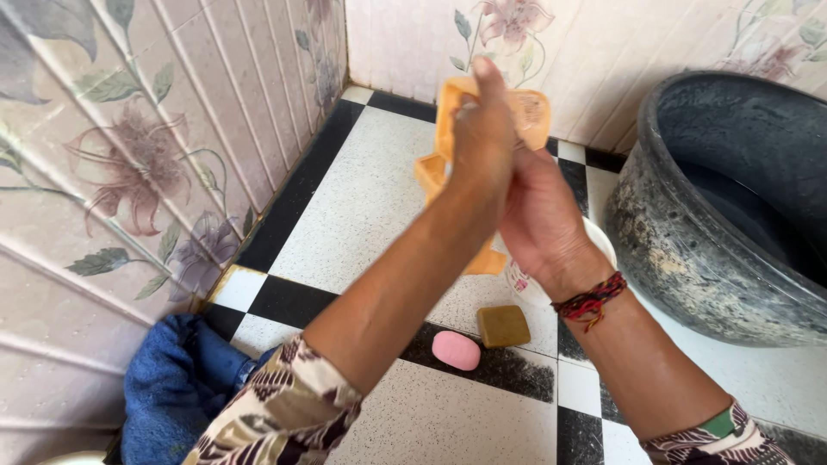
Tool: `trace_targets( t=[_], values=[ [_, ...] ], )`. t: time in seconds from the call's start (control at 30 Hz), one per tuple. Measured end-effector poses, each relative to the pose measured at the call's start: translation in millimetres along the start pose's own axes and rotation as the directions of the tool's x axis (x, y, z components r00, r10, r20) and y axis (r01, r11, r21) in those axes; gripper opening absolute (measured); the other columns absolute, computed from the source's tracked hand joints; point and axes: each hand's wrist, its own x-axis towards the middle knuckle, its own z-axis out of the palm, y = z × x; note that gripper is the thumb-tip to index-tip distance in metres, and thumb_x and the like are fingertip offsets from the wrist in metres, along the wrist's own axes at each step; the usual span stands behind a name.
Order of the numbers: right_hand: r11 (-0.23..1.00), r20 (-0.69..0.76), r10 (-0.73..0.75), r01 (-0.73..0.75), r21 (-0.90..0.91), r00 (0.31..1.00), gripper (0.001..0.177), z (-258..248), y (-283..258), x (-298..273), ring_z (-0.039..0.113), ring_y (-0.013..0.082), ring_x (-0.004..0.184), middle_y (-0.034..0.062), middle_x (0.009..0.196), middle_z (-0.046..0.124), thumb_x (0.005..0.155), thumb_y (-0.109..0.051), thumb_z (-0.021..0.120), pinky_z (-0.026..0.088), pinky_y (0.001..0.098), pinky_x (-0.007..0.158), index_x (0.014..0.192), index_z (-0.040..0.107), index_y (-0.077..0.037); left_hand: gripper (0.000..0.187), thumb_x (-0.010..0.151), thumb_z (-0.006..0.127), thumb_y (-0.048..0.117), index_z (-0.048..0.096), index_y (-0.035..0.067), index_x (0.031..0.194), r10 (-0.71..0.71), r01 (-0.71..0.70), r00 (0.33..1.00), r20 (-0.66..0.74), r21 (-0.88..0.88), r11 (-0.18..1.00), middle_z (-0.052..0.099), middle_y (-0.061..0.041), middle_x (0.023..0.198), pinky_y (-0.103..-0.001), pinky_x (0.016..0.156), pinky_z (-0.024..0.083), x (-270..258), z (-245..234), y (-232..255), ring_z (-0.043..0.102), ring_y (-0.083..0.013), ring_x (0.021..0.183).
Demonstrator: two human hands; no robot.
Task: The person scrubs an orange plastic basket with a bar of soap and rinses it with water from a white pitcher. The person repeatedly rubs the basket's surface and slots, then pours water over it to clean it.
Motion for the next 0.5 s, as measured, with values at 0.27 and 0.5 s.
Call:
trace_targets(
  t=[0.27, 0.5],
  values=[
    [1.000, -0.016, 0.014, -0.013, 0.016, 1.000, 0.032, 7, -12, -4, 0.065, 0.0157, 0.096, 0.0061, 0.108, 0.066, 0.103, -0.026, 0.046, 0.055, 0.0355, 0.091, 0.121, 0.059, -0.004, 0.100, 0.097, 0.019, 0.074, 0.046, -0.010, 0.144, 0.159, -0.159, 0.987, 0.014, 0.108, 0.981, 0.052, -0.028, 0.141, -0.048, 0.110, 0.038, -18, 8, 3, 0.050, -0.0349, 0.132],
    [0.999, -0.076, 0.033, -0.032, 0.017, 0.997, 0.029, 8, -2, 2, 0.064, 0.0141, 0.097, 0.0054, 0.112, 0.066, 0.104, -0.021, 0.051, 0.054, 0.0339, 0.095, 0.125, 0.060, -0.003, 0.097, 0.091, 0.016, 0.073, 0.048, -0.003, 0.141, -0.085, 0.090, 0.995, -0.047, 0.102, 0.991, 0.061, -0.024, 0.130, -0.050, 0.101, 0.047, -11, 3, 4, 0.059, -0.0322, 0.123]
  ],
)
